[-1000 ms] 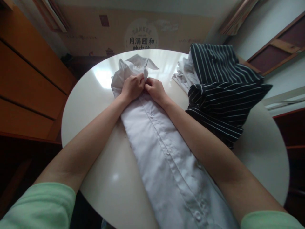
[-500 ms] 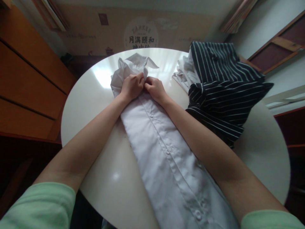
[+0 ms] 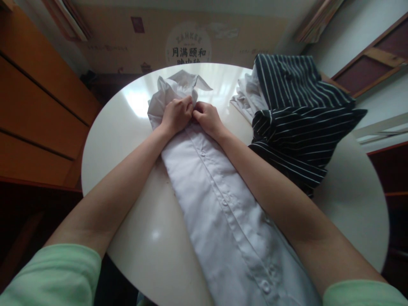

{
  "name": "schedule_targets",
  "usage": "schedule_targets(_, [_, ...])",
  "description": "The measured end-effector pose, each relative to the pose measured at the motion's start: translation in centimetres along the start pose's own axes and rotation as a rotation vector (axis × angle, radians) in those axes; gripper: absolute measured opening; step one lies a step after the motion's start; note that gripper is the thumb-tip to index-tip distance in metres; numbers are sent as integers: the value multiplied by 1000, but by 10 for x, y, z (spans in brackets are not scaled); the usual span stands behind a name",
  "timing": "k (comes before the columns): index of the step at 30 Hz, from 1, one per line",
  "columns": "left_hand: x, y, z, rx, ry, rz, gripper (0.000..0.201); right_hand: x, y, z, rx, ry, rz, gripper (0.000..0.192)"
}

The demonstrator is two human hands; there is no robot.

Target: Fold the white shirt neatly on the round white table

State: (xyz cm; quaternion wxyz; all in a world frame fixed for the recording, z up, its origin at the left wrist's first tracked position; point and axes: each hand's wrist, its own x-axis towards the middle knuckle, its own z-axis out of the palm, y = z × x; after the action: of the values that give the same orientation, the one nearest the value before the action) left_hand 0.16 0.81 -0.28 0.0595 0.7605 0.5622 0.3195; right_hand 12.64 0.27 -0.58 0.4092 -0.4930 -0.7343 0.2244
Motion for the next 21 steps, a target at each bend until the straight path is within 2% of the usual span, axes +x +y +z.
schedule_targets(6, [0,-1,1,-12,22,10,14,0,-2,0,-20,-2,17,14])
schedule_targets(21, [-2,7,-6,133,-102,-66,23,0,-1,0,-56,-24,21,12])
